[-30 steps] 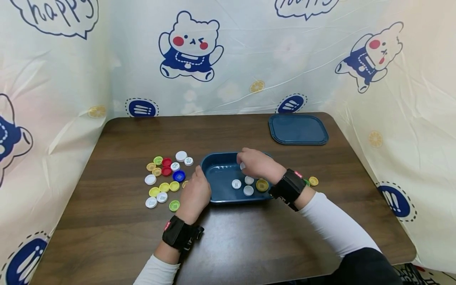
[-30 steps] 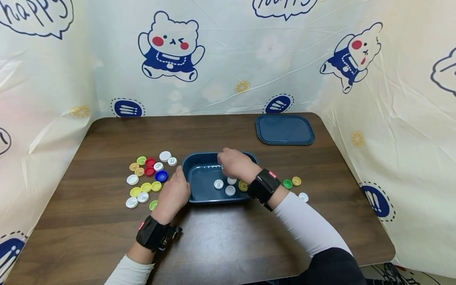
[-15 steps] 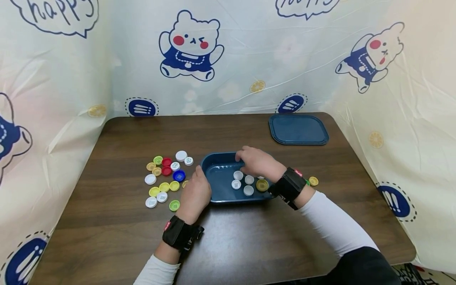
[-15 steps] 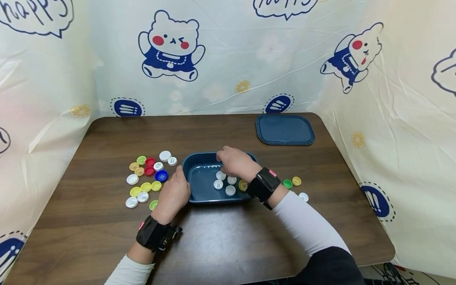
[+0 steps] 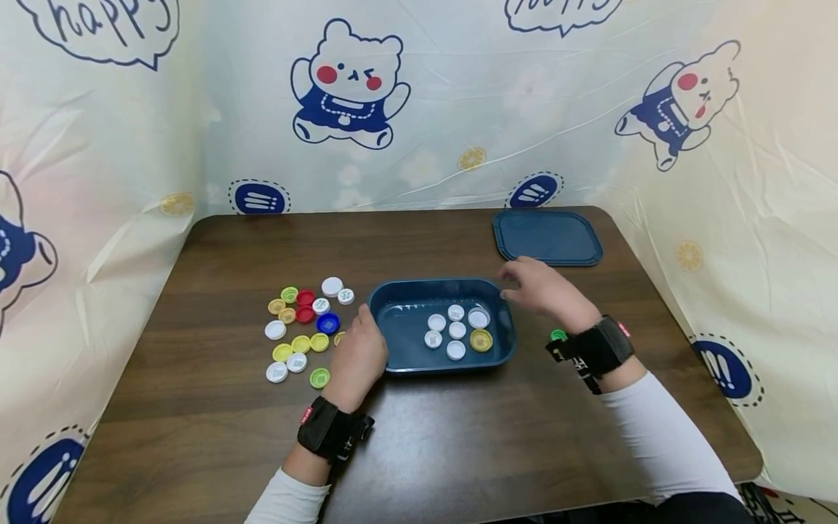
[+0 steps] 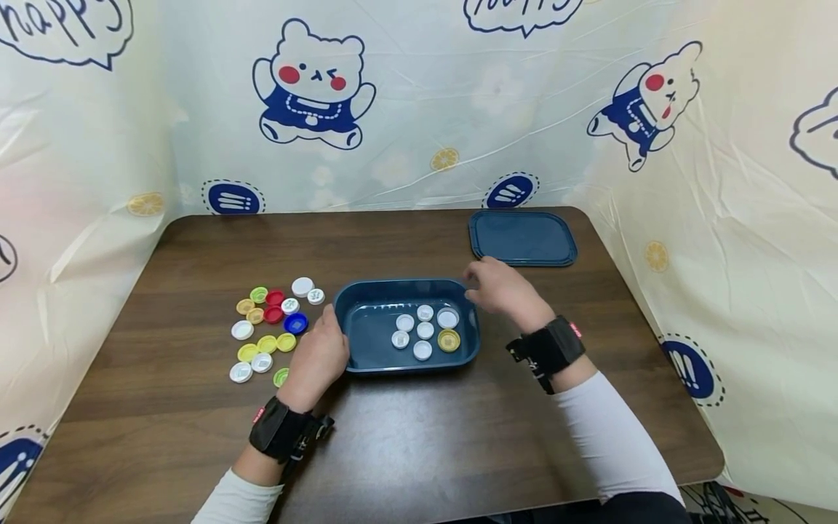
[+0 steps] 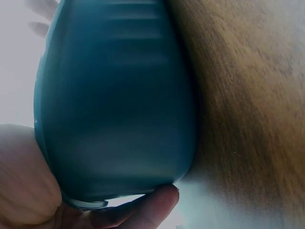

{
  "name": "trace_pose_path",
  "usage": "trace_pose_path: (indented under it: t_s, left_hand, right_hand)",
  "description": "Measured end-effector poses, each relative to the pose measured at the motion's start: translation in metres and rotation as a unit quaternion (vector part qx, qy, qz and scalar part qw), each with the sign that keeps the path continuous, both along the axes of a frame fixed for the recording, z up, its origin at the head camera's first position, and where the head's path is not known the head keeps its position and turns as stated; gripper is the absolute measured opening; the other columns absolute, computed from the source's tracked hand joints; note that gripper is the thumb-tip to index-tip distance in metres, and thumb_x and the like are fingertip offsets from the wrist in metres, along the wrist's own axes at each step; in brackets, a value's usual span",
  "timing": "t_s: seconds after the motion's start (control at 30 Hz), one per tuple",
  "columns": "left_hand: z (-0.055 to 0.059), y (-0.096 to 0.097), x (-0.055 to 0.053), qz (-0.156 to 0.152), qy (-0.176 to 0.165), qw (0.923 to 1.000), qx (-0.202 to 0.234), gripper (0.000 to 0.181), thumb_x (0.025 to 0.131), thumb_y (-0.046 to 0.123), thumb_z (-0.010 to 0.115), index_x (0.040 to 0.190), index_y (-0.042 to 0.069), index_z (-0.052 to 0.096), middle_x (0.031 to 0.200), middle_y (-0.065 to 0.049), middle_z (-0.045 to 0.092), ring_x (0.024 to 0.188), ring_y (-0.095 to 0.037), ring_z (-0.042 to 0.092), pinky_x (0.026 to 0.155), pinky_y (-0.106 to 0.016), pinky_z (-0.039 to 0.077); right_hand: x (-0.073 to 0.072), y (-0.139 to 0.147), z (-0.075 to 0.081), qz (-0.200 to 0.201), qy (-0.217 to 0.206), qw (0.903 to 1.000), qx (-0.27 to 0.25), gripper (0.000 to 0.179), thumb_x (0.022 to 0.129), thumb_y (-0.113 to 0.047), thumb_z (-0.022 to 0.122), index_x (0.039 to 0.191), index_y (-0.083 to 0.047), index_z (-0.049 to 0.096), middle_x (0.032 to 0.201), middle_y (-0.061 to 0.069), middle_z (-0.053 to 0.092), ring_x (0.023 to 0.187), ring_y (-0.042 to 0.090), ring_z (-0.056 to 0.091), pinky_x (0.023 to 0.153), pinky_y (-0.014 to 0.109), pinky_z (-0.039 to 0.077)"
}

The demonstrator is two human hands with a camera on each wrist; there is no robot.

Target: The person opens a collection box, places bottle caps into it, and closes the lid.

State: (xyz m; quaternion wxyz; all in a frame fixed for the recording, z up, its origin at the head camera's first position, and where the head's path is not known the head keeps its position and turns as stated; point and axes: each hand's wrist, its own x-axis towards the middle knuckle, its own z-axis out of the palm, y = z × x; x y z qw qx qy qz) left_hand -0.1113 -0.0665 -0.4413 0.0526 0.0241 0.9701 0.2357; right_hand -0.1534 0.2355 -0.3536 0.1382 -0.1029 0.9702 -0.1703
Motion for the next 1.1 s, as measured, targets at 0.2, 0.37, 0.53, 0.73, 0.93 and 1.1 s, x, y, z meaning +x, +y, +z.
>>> trace_pose_path:
  t_s: [0.2,0.37,0.53,0.73,0.93,1.1]
  left_hand:
    - [0.0,0.001,0.0,0.005,-0.007,1.0,-0.002,0.059,0.103,0.014,0.053,0.148,-0.015,0.029,0.136,-0.034,0.054,0.107,-0.043,0.066,0.092,-0.054,0.055]
    - [-0.001,0.001,0.0,0.008,-0.014,0.9999,-0.003,0.059,0.103,0.014,0.052,0.148,-0.015,0.028,0.136,-0.034,0.053,0.108,-0.043,0.066,0.092,-0.054,0.055]
    - [0.0,0.001,-0.001,0.01,-0.021,0.9997,-0.003,0.059,0.103,0.014,0.051,0.149,-0.014,0.027,0.138,-0.034,0.052,0.11,-0.043,0.065,0.094,-0.055,0.054]
    - [0.0,0.001,-0.001,0.011,-0.026,0.9996,-0.003,0.06,0.103,0.015,0.051,0.149,-0.014,0.027,0.139,-0.034,0.052,0.112,-0.043,0.064,0.095,-0.055,0.053]
    - [-0.001,0.001,-0.001,0.01,-0.024,0.9996,-0.005,0.06,0.104,0.015,0.051,0.15,-0.014,0.027,0.14,-0.034,0.051,0.113,-0.044,0.064,0.095,-0.055,0.053]
    - [-0.001,0.0,-0.001,0.004,-0.018,0.9998,-0.006,0.06,0.103,0.015,0.052,0.149,-0.015,0.027,0.14,-0.034,0.051,0.114,-0.044,0.064,0.096,-0.055,0.053]
  right_hand:
    - [0.012,0.045,-0.011,-0.038,-0.008,0.9992,0.009,0.035,0.098,-0.015,0.065,0.127,0.003,0.062,0.127,0.025,0.059,0.12,0.041,0.054,0.099,0.057,0.047]
    - [0.022,0.077,-0.022,-0.061,-0.027,0.9973,0.031,0.038,0.098,-0.016,0.064,0.128,0.007,0.06,0.127,0.029,0.056,0.119,0.045,0.053,0.098,0.059,0.046]
    - [0.031,0.101,-0.038,-0.064,-0.052,0.9955,0.046,0.04,0.097,-0.015,0.065,0.128,0.009,0.059,0.125,0.033,0.055,0.117,0.048,0.053,0.094,0.059,0.047]
    - [0.041,0.115,-0.059,-0.064,-0.07,0.9947,0.04,0.042,0.093,-0.011,0.066,0.129,0.01,0.057,0.125,0.033,0.055,0.116,0.048,0.054,0.093,0.058,0.048]
    - [0.047,0.117,-0.072,-0.039,-0.054,0.9973,0.03,0.046,0.085,-0.001,0.067,0.129,0.006,0.061,0.129,0.031,0.055,0.121,0.049,0.051,0.095,0.059,0.047]
    - [0.047,0.115,-0.076,-0.037,-0.048,0.9974,0.038,0.043,0.084,0.002,0.067,0.127,0.006,0.062,0.128,0.03,0.055,0.12,0.048,0.052,0.093,0.058,0.048]
